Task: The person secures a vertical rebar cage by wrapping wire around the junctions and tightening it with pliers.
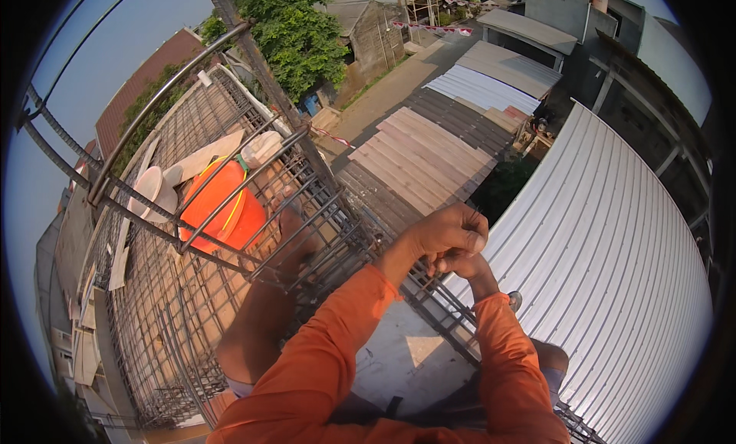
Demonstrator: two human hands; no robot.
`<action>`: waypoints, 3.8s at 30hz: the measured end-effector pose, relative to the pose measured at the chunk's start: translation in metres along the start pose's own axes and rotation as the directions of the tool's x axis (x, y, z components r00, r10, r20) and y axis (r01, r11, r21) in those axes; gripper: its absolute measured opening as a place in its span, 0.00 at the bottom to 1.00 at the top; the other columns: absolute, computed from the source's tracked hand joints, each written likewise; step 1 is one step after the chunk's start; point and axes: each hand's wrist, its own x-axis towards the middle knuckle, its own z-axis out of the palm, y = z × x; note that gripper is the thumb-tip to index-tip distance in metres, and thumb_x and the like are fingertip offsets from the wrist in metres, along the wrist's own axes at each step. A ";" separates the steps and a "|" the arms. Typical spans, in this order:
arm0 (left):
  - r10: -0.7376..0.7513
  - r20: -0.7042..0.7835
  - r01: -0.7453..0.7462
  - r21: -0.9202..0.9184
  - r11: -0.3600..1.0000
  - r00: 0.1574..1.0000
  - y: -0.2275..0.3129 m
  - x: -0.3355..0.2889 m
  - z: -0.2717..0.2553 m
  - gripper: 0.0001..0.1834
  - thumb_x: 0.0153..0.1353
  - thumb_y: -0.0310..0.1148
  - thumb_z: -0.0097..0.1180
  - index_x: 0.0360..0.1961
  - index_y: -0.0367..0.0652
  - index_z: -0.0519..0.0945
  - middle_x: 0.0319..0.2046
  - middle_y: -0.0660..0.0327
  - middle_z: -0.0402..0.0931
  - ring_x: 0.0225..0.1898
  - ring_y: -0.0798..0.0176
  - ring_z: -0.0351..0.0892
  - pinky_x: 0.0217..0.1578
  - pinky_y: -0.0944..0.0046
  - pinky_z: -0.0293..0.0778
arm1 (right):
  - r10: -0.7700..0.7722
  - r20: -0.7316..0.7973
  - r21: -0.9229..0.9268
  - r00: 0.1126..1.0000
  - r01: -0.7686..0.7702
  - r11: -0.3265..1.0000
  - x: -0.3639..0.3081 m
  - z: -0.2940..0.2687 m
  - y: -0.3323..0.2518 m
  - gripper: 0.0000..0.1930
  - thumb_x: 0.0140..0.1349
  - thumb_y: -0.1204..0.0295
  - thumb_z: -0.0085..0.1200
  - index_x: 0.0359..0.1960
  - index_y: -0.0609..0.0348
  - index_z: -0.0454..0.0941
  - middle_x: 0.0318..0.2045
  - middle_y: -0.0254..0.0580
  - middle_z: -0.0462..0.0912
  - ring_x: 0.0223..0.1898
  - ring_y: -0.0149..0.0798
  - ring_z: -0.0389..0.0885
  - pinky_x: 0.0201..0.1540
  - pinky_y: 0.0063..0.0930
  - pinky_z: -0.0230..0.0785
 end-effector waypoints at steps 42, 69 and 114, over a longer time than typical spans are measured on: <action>0.588 -0.562 -0.305 0.520 0.798 0.582 -0.010 -0.032 0.030 0.14 0.53 0.34 0.59 0.36 0.35 0.77 0.18 0.61 0.72 0.23 0.65 0.73 0.27 0.68 0.71 | 0.055 -0.200 -0.178 0.978 -0.092 0.980 0.008 0.021 0.004 0.20 0.43 0.67 0.69 0.36 0.59 0.77 0.28 0.40 0.80 0.30 0.35 0.79 0.33 0.27 0.71; 0.468 -0.653 -0.143 0.488 0.861 0.595 -0.030 -0.015 0.026 0.12 0.52 0.37 0.60 0.26 0.38 0.74 0.22 0.62 0.74 0.25 0.66 0.72 0.28 0.65 0.70 | -0.044 -0.261 -0.132 0.964 0.009 0.991 0.004 0.022 0.025 0.27 0.44 0.68 0.67 0.48 0.61 0.72 0.42 0.39 0.76 0.43 0.35 0.75 0.45 0.28 0.69; -0.247 -0.831 0.047 -0.259 0.965 0.498 -0.150 -0.200 0.105 0.18 0.62 0.42 0.48 0.41 0.36 0.73 0.29 0.61 0.74 0.34 0.67 0.75 0.34 0.65 0.72 | 0.347 -0.725 0.173 0.594 -0.330 0.928 -0.091 0.223 0.117 0.14 0.65 0.61 0.35 0.25 0.54 0.65 0.18 0.31 0.64 0.18 0.26 0.61 0.22 0.21 0.56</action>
